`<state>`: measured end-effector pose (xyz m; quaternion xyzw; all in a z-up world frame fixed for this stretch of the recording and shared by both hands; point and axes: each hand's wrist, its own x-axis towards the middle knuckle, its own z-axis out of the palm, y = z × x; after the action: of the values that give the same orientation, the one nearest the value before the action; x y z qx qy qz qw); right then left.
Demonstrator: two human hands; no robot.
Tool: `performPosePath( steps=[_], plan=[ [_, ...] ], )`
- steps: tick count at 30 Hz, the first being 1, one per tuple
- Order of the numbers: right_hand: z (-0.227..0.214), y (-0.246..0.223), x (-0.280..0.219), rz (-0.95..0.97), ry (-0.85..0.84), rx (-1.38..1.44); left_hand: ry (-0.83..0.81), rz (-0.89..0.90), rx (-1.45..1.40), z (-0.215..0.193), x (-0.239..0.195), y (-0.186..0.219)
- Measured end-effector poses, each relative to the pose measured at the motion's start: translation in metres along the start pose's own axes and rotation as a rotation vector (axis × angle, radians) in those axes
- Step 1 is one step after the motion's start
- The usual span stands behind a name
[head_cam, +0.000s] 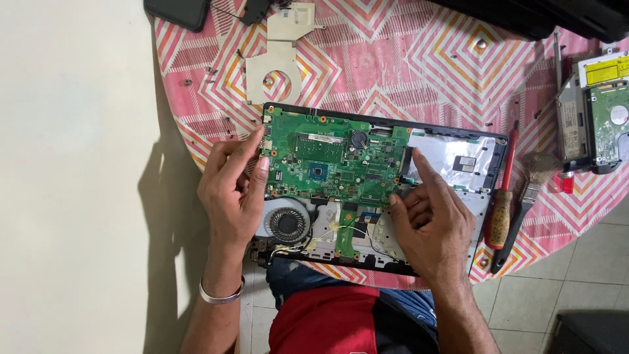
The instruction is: The person cleans the exposed laptop motherboard with a brush, then removes the motherboard, brushes the chassis interior, and reinstalls the motherboard. They handle the laptop chassis, motherboard, and brush during the process.
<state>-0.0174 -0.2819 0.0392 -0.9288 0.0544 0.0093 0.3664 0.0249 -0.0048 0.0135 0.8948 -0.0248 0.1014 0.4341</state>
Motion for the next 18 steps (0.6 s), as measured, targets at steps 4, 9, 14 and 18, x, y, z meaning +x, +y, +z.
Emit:
performPosePath(
  steps=[4,9,14,18],
  plan=[
    [-0.002,-0.004,0.003,-0.012,-0.009,-0.052,0.002,0.036,-0.007,0.001,0.000,-0.005],
    [-0.004,-0.007,0.007,-0.004,-0.018,-0.039,-0.016,0.038,-0.062,-0.002,0.004,-0.006],
    [-0.006,-0.007,0.008,-0.004,-0.031,-0.060,-0.070,0.044,-0.040,-0.007,0.011,-0.002],
    [-0.006,0.000,0.006,-0.016,-0.061,-0.091,-0.115,0.026,-0.022,-0.010,0.013,-0.003]
  ],
)
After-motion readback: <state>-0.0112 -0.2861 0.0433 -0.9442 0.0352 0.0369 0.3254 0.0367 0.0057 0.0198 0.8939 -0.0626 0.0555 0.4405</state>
